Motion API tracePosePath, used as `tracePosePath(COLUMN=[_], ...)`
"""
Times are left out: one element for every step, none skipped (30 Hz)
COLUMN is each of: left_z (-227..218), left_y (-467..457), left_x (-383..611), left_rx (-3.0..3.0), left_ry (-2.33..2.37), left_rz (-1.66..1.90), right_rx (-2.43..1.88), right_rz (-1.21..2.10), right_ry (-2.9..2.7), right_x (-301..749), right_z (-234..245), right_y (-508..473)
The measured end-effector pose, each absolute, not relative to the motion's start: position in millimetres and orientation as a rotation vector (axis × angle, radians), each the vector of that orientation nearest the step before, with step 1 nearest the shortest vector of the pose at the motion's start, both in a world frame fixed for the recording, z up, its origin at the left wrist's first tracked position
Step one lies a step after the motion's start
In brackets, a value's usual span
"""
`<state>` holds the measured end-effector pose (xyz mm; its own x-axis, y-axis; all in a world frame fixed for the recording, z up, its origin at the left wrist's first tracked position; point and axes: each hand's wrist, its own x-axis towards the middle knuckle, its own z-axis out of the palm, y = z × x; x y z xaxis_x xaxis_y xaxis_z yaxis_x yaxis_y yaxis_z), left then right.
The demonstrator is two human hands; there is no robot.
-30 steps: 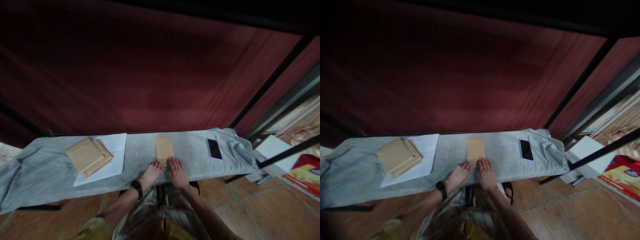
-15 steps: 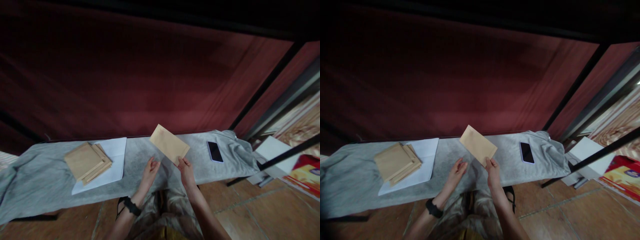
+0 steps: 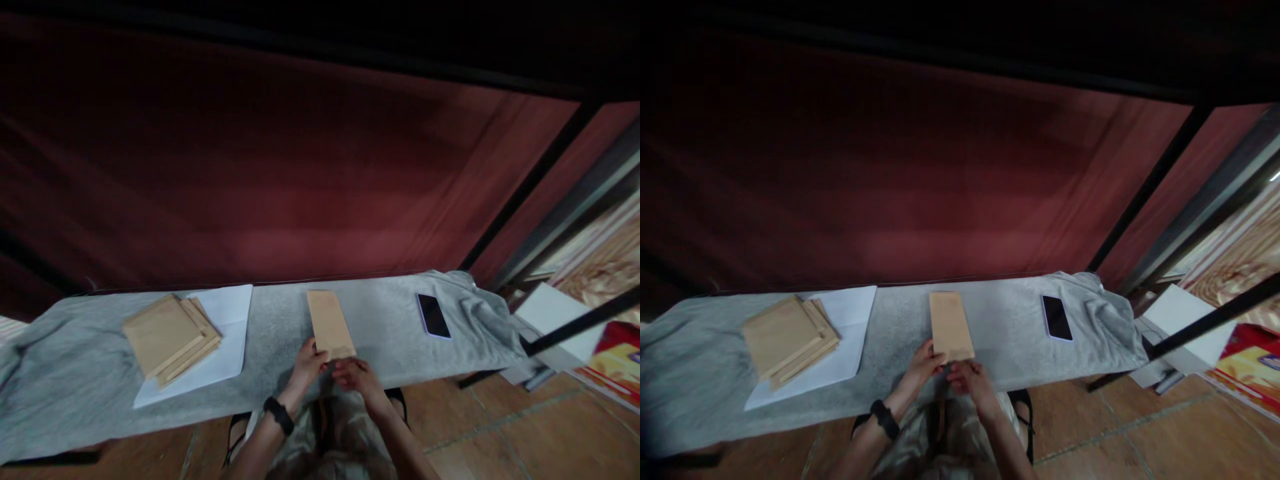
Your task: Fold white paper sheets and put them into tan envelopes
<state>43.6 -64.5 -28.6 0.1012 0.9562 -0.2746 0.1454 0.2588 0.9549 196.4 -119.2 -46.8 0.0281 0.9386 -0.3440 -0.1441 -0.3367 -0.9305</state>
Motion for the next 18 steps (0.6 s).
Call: tracePosePath(left_z=[-30.3,-31.6,-32.4,-32.8,-32.7,-32.5,-32.4,-32.5,-33.2,-34.5,-36.5,-39.1,-42.2,-45.5,-48.9,-52.1,-55.1,-57.6], left_y=[-61.7,-59.9,-59.2,-59.5,-60.8,-63.0,-65.7,-68.5,-70.9,-72.5,-72.7,-71.2,-67.7,-62.4,-55.3,-46.7,-37.1,-26.7], left_x=[40.1,37.1,34.3,31.7,29.1,26.5,24.1,22.2,21.2,21.3,22.9,25.9,30.3,35.8,41.9,48.2,54.4,60.3], left_rx=[1.211,1.259,1.292,1.317,1.346,1.378,1.432,1.526,1.666,1.844,2.042,2.243,2.415,2.524,2.591,2.623,2.634,2.635], left_ry=[1.392,1.441,1.477,1.507,1.541,1.586,1.647,1.72,1.79,1.838,1.842,1.789,1.689,1.57,1.457,1.388,1.355,1.341], left_rz=[0.785,0.728,0.691,0.673,0.666,0.661,0.658,0.654,0.648,0.638,0.626,0.61,0.593,0.579,0.554,0.521,0.479,0.436], right_rx=[-1.425,-1.463,-1.485,-1.496,-1.502,-1.51,-1.52,-1.536,-1.56,-1.587,-1.613,-1.635,-1.654,-1.671,-1.68,-1.683,-1.68,-1.672], right_rz=[1.325,1.144,0.961,0.791,0.643,0.511,0.394,0.293,0.207,0.135,0.082,0.048,0.028,0.019,0.015,0.014,0.016,0.019], right_ry=[-1.002,-1.132,-1.274,-1.426,-1.582,-1.728,-1.858,-1.966,-2.041,-2.085,-2.109,-2.118,-2.119,-2.115,-2.111,-2.109,-2.107,-2.105], right_x=[199.7,202.0,203.3,203.8,203.6,202.9,201.8,200.5,199.1,197.7,196.4,195.2,194.2,193.4,192.8,192.5,192.3,192.2], right_z=[-49.0,-51.4,-54.1,-57.3,-60.9,-65.0,-69.5,-74.1,-78.7,-82.8,-86.3,-89.1,-90.9,-91.7,-91.6,-90.5,-88.8,-86.5], right_y=[-119.8,-120.6,-121.7,-123.1,-124.6,-126.2,-127.9,-129.4,-130.8,-131.7,-132.3,-132.6,-132.6,-132.5,-132.4,-132.5,-133.0,-133.7])
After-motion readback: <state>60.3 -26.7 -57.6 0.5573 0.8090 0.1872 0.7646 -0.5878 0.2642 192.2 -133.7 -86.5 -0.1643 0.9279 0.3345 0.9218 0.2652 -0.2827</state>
